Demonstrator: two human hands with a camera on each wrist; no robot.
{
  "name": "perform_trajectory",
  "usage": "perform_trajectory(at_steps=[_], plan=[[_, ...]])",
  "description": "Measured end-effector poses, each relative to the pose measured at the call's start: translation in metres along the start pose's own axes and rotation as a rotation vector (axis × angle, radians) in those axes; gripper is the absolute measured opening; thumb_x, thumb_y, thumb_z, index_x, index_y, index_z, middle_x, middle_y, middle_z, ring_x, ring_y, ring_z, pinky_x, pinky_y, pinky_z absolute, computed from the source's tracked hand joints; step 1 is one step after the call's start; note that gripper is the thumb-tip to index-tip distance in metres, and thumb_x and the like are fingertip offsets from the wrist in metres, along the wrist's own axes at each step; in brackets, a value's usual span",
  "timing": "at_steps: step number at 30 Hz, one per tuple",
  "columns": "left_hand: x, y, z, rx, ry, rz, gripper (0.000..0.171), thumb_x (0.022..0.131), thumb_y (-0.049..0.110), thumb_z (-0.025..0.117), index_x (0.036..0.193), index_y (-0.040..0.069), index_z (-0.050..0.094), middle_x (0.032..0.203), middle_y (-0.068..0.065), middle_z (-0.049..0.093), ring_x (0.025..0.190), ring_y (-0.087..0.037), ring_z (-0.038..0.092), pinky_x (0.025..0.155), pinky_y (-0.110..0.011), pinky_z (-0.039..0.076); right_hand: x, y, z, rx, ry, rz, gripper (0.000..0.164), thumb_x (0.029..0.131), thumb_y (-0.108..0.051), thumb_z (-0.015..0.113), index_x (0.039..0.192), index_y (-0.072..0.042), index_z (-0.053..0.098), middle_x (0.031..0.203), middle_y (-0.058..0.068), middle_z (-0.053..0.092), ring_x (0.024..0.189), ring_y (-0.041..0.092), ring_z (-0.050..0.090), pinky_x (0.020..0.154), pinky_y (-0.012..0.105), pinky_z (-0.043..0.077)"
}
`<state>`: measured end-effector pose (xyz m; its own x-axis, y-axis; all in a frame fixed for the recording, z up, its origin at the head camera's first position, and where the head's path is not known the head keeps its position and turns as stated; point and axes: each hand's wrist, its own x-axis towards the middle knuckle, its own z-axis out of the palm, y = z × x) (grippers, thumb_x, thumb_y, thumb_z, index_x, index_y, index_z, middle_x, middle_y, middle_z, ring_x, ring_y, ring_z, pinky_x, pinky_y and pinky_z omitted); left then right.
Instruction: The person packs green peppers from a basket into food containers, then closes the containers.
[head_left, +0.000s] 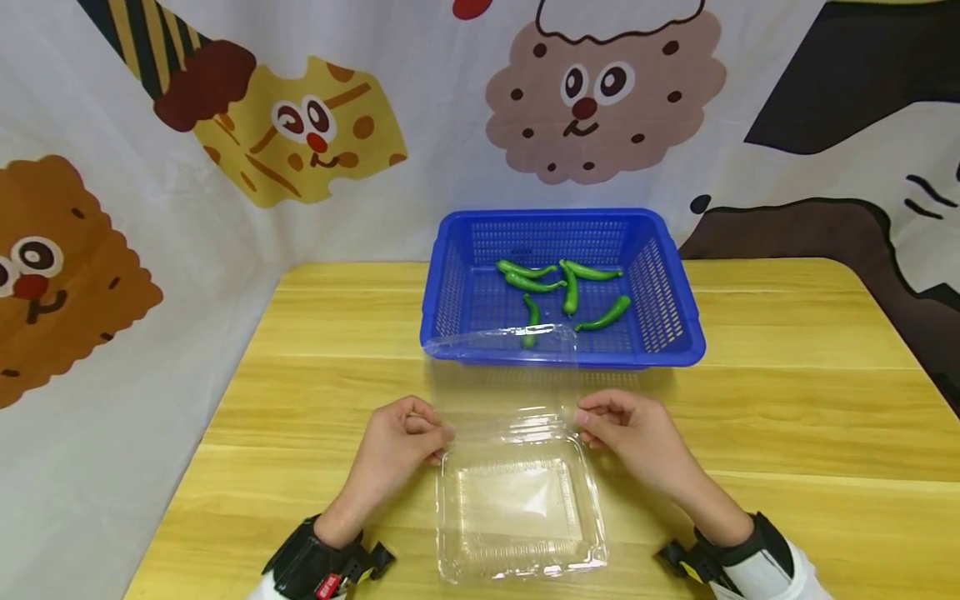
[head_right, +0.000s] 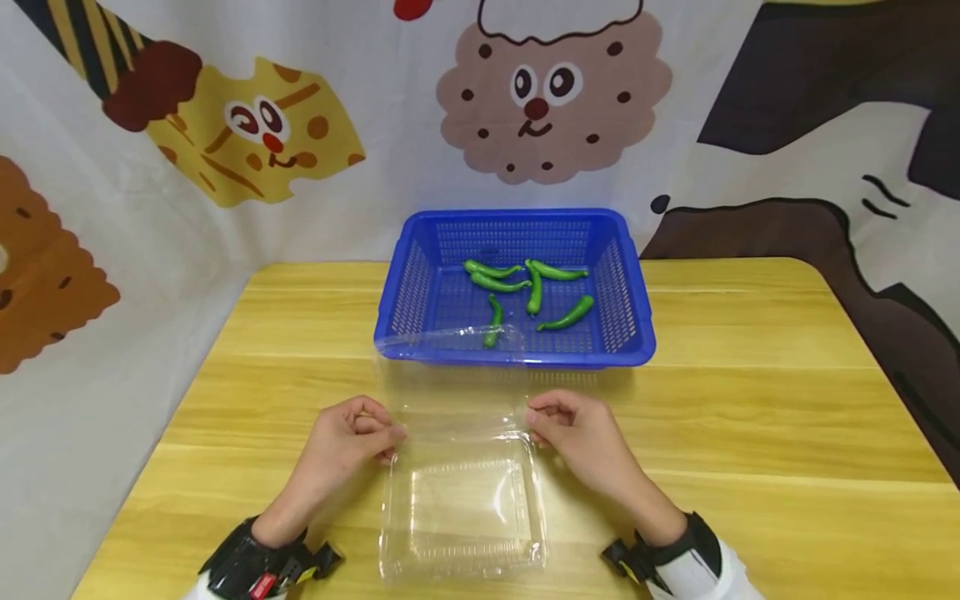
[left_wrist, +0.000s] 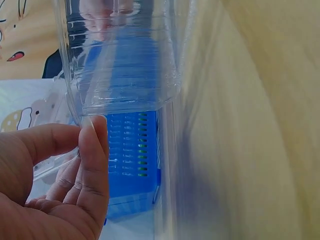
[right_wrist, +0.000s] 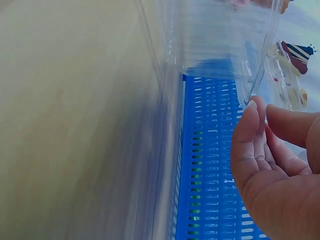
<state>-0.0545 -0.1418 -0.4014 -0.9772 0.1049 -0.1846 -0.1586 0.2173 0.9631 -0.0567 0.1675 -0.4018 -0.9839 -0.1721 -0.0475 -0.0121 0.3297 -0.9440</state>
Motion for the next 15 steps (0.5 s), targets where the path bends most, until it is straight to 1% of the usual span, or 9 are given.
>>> perform_trajectory(at_steps=[6, 10, 15], plan=[[0.005, 0.002, -0.006, 0.038, -0.001, -0.007, 0.019, 0.077, 0.004, 0.073, 0.086, 0.000, 0.057, 0.069, -0.015, 0.070, 0.058, -0.029, 0.063, 0.058, -0.047, 0.060, 0.006, 0.001, 0.005, 0.035, 0.003, 0.006, 0.021, 0.085, -0.010, 0.068, 0.100, 0.004, 0.064, 0.082, 0.016, 0.069, 0.069, 0.023, 0.065, 0.059, 0.042, 0.061], [0.010, 0.004, -0.011, 0.067, -0.004, -0.035, 0.020, 0.075, 0.003, 0.074, 0.083, -0.001, 0.057, 0.067, -0.015, 0.069, 0.057, -0.028, 0.063, 0.057, -0.045, 0.060, 0.008, 0.000, 0.006, 0.029, -0.010, 0.006, 0.020, 0.085, -0.010, 0.068, 0.099, 0.003, 0.064, 0.082, 0.015, 0.069, 0.069, 0.024, 0.065, 0.056, 0.042, 0.060], [0.013, 0.006, -0.013, 0.059, -0.022, -0.055, 0.020, 0.075, 0.002, 0.074, 0.083, -0.002, 0.056, 0.067, -0.016, 0.069, 0.056, -0.030, 0.063, 0.056, -0.047, 0.060, 0.007, 0.000, 0.001, -0.001, -0.026, 0.001, 0.018, 0.087, -0.013, 0.067, 0.099, 0.000, 0.065, 0.082, 0.016, 0.069, 0.071, 0.030, 0.064, 0.051, 0.042, 0.059]])
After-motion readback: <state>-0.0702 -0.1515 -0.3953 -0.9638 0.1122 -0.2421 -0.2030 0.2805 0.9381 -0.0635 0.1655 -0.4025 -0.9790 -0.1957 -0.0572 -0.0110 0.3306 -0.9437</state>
